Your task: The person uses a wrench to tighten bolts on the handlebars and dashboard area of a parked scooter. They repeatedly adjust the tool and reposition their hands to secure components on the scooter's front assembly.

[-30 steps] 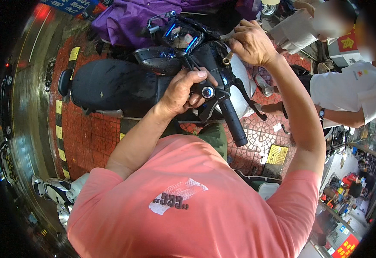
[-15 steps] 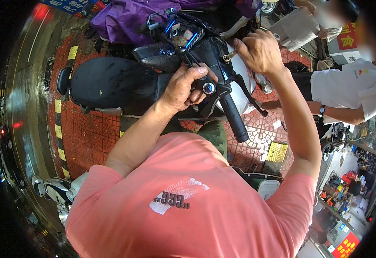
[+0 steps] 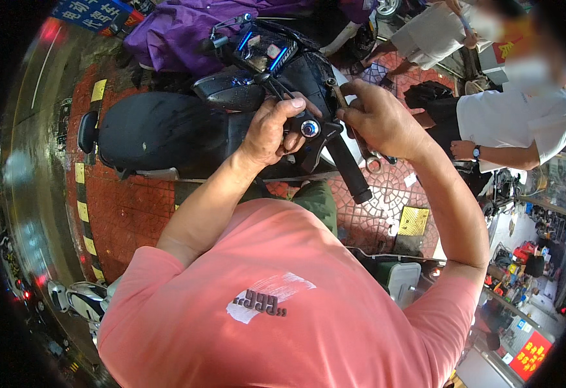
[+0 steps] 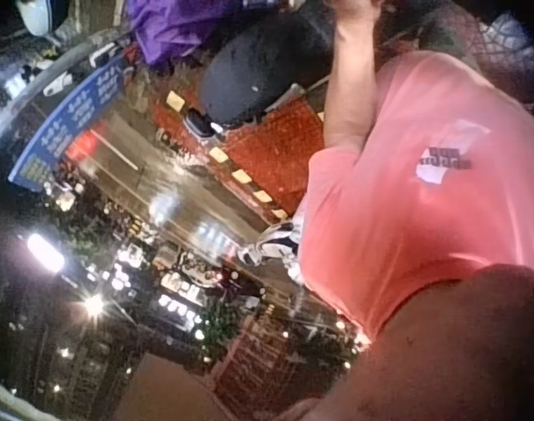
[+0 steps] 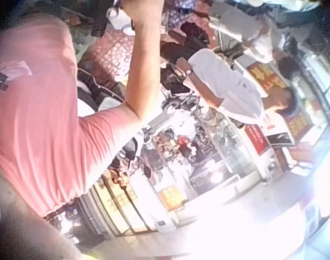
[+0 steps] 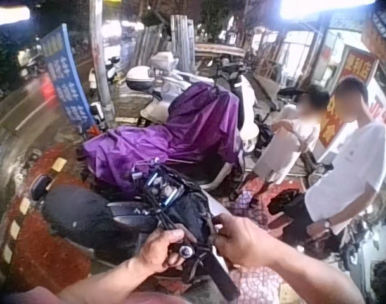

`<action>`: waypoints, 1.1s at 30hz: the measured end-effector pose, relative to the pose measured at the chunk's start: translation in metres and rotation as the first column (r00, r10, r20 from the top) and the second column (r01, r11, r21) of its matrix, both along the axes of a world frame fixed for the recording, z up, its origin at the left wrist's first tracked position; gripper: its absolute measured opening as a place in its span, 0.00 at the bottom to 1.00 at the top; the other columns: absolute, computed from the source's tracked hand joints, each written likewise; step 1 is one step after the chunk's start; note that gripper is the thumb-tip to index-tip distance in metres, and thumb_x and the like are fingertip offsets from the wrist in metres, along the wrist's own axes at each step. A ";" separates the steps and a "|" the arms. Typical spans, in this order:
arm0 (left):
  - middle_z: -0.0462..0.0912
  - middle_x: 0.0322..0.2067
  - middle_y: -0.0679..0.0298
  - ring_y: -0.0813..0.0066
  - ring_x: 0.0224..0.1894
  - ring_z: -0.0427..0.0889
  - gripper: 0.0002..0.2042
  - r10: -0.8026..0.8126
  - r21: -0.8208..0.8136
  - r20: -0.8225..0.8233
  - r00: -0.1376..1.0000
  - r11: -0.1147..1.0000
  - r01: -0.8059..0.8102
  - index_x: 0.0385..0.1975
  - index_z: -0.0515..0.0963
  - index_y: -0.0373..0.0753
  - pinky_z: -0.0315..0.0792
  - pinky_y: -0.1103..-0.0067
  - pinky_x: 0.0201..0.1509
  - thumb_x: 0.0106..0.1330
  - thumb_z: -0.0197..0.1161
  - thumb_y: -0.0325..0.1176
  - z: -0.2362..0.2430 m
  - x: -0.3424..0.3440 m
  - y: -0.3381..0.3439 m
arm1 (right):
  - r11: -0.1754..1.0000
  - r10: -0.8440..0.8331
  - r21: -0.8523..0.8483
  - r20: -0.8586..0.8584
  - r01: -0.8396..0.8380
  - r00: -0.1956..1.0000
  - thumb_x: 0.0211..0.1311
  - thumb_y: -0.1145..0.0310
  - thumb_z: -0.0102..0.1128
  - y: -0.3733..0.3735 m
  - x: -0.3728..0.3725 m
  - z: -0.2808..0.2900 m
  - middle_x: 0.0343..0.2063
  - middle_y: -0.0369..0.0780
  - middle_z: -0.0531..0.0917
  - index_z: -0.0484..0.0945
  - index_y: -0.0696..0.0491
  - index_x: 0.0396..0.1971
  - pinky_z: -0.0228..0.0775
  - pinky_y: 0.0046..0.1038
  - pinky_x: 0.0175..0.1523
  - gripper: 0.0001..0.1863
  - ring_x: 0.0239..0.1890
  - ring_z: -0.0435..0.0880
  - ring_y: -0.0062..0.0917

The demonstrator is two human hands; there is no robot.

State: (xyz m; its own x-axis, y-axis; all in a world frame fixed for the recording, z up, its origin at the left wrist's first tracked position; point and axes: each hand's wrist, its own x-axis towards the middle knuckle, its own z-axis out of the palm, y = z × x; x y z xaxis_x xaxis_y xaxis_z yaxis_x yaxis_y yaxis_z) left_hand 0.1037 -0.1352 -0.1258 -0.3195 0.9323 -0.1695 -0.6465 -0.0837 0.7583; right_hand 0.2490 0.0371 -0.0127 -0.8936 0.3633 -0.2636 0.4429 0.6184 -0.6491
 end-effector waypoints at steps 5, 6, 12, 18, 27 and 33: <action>0.79 0.19 0.64 0.83 0.09 0.66 0.20 -0.015 0.035 0.040 0.999 0.999 0.013 0.39 0.83 0.31 0.59 0.84 0.11 0.76 0.57 0.46 -0.002 -0.001 -0.003 | 0.822 -0.374 -0.471 -0.024 0.319 0.927 0.75 0.70 0.62 -0.024 -0.003 -0.005 0.24 0.36 0.82 0.76 0.67 0.57 0.68 0.22 0.27 0.19 0.21 0.79 0.18; 0.79 0.19 0.64 0.83 0.09 0.66 0.20 -0.018 0.039 0.071 0.997 0.999 0.016 0.39 0.83 0.31 0.58 0.84 0.11 0.76 0.57 0.46 -0.002 -0.002 -0.004 | 0.782 -0.405 -0.529 -0.030 0.329 0.914 0.75 0.69 0.61 -0.027 -0.004 -0.003 0.24 0.35 0.81 0.76 0.67 0.56 0.68 0.21 0.26 0.18 0.20 0.78 0.17; 0.78 0.19 0.66 0.83 0.09 0.64 0.21 -0.023 0.021 0.221 0.975 1.000 0.019 0.40 0.82 0.32 0.55 0.84 0.11 0.76 0.56 0.48 -0.019 -0.006 -0.006 | 0.475 -0.600 -0.749 0.109 0.462 0.793 0.74 0.72 0.48 -0.036 -0.008 -0.007 0.22 0.43 0.84 0.76 0.60 0.42 0.73 0.28 0.27 0.08 0.19 0.81 0.29; 0.77 0.19 0.66 0.83 0.09 0.61 0.21 0.039 -0.027 0.145 0.989 0.999 -0.035 0.39 0.83 0.31 0.54 0.83 0.11 0.77 0.55 0.46 -0.010 -0.035 -0.009 | 0.486 -0.621 -0.791 -0.012 0.372 0.784 0.72 0.73 0.46 -0.032 -0.011 0.008 0.28 0.43 0.84 0.75 0.57 0.44 0.74 0.27 0.33 0.09 0.23 0.82 0.27; 0.80 0.22 0.74 0.85 0.13 0.69 0.19 -0.030 -0.161 0.034 0.999 0.986 0.035 0.37 0.84 0.45 0.57 0.85 0.14 0.72 0.62 0.56 -0.019 -0.058 0.025 | 0.814 0.060 0.536 0.307 -0.225 0.950 0.56 0.58 0.66 0.021 -0.052 -0.001 0.38 0.51 0.91 0.89 0.53 0.38 0.85 0.46 0.48 0.16 0.44 0.92 0.44; 0.73 0.14 0.74 0.89 0.08 0.63 0.18 0.067 -0.213 -0.027 0.997 0.974 -0.072 0.37 0.83 0.43 0.55 0.87 0.12 0.76 0.59 0.52 -0.017 -0.050 0.041 | 0.794 0.176 0.561 0.155 -0.233 0.972 0.60 0.56 0.63 0.037 -0.047 -0.011 0.30 0.50 0.90 0.88 0.55 0.34 0.85 0.43 0.45 0.17 0.37 0.92 0.45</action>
State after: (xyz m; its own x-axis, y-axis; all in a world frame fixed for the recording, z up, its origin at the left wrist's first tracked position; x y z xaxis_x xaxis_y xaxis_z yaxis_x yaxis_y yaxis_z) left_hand 0.0538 -0.0945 -0.1424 -0.3873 0.8507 -0.3555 -0.6300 0.0373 0.7757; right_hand 0.2017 0.0738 -0.0239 -0.9469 0.2849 -0.1487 0.3024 0.9466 -0.1119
